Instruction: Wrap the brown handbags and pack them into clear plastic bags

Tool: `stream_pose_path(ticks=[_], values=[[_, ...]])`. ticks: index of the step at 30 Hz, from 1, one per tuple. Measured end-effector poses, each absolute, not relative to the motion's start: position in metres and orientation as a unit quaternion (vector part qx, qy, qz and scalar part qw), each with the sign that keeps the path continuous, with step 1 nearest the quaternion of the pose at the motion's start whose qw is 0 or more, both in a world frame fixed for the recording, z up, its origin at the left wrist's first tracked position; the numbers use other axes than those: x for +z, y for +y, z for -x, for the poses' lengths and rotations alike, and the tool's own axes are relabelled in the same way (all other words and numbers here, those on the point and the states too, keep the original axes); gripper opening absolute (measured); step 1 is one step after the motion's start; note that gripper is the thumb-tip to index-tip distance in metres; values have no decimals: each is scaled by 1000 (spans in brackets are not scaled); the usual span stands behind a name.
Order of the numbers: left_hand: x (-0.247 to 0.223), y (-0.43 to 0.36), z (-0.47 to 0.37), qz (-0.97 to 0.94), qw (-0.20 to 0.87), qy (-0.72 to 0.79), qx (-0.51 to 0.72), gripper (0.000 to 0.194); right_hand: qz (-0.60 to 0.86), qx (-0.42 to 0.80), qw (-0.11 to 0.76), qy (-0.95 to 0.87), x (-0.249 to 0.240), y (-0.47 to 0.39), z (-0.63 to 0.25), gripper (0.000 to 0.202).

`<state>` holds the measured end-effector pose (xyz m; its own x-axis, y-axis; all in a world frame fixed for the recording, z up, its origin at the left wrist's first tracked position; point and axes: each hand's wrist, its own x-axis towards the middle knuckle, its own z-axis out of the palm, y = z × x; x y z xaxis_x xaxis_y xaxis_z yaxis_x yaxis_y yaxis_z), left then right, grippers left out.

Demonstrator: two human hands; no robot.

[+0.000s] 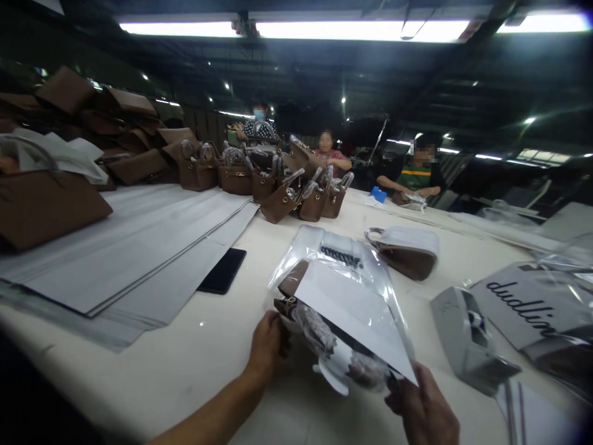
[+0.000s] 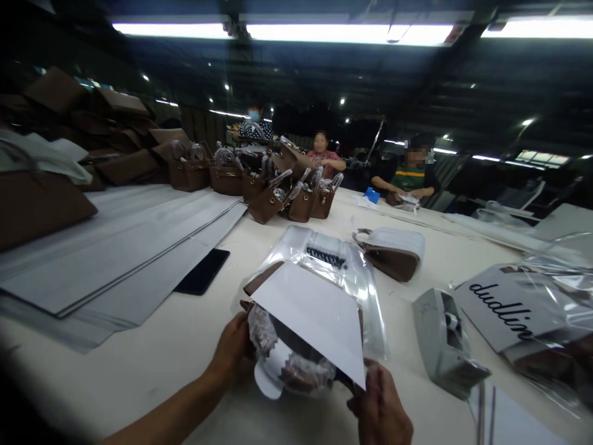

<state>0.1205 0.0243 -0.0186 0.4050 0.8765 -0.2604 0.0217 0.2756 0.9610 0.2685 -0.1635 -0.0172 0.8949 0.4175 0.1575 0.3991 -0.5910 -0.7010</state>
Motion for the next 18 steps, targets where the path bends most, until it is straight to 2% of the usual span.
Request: stream_pose_path(ticks=[2,3,7,9,13,18], values=[[-13,34,-107,-551,637,429,326,19,893,14,400,-204,-4,-166,-280,34],[-10,37,-102,-570,625,421,327,18,898,0,379,-224,1,-167,-287,34],[-1,42,-97,-614,592,399,336,14,906,-88,205,-359,12,-158,-308,32],[5,45,-104,-620,582,399,344,12,901,-121,162,-384,21,-145,-316,32],[34,66,-132,-621,570,392,367,15,885,-221,123,-391,64,-109,-340,28],[106,99,-166,-637,553,359,399,9,872,-283,150,-371,142,-72,-375,29]])
